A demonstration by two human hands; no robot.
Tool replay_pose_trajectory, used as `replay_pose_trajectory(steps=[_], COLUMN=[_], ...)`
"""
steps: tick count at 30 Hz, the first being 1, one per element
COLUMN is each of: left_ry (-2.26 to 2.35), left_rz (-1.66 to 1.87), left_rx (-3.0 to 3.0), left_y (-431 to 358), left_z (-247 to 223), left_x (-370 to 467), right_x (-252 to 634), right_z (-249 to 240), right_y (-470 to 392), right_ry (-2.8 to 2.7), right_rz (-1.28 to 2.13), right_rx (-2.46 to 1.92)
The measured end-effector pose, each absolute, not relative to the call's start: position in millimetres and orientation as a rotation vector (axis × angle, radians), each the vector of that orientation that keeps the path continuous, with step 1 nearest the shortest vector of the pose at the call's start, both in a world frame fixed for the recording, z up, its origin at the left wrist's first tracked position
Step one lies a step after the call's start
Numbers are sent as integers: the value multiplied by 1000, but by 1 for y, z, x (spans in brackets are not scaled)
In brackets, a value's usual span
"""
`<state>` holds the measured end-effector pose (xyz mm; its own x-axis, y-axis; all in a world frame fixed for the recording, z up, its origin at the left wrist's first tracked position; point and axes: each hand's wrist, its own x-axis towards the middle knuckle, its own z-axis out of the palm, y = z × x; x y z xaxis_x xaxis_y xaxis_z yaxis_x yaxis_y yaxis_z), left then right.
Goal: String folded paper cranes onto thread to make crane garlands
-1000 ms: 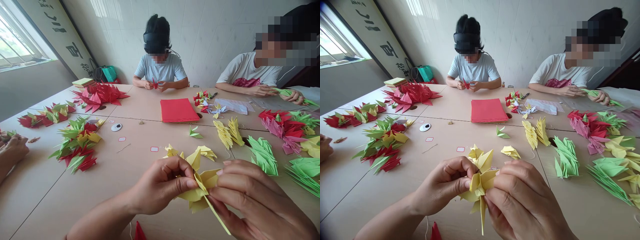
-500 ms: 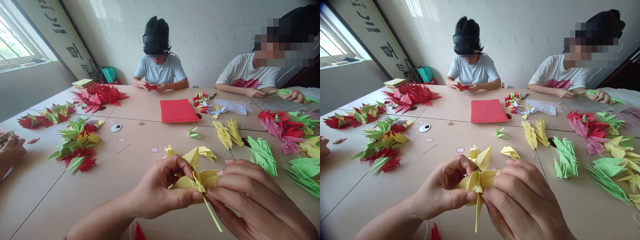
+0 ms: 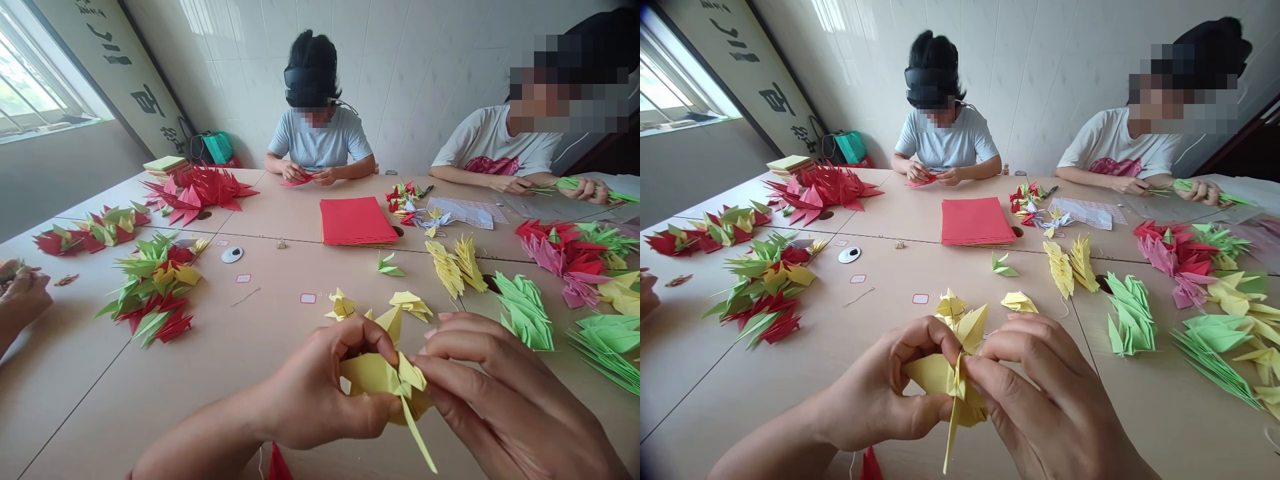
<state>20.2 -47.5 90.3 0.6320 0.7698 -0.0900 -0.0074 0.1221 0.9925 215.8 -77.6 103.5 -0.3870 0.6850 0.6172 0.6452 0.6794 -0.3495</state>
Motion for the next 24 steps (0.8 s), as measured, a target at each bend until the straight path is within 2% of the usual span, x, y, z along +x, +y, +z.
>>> replay_pose_trajectory(steps=[16,24], left_ry=[729,626], left_rz=[652,731], left_rx=[1341,1154], left_y=[-49,-49], left_z=[93,89], left_x=[22,20], right_x=[220,218], right_z=[100,101], right_y=[-74,-80], right_ry=[-2214,-2136], right_rz=[37,8], right_rx=[-944,-922])
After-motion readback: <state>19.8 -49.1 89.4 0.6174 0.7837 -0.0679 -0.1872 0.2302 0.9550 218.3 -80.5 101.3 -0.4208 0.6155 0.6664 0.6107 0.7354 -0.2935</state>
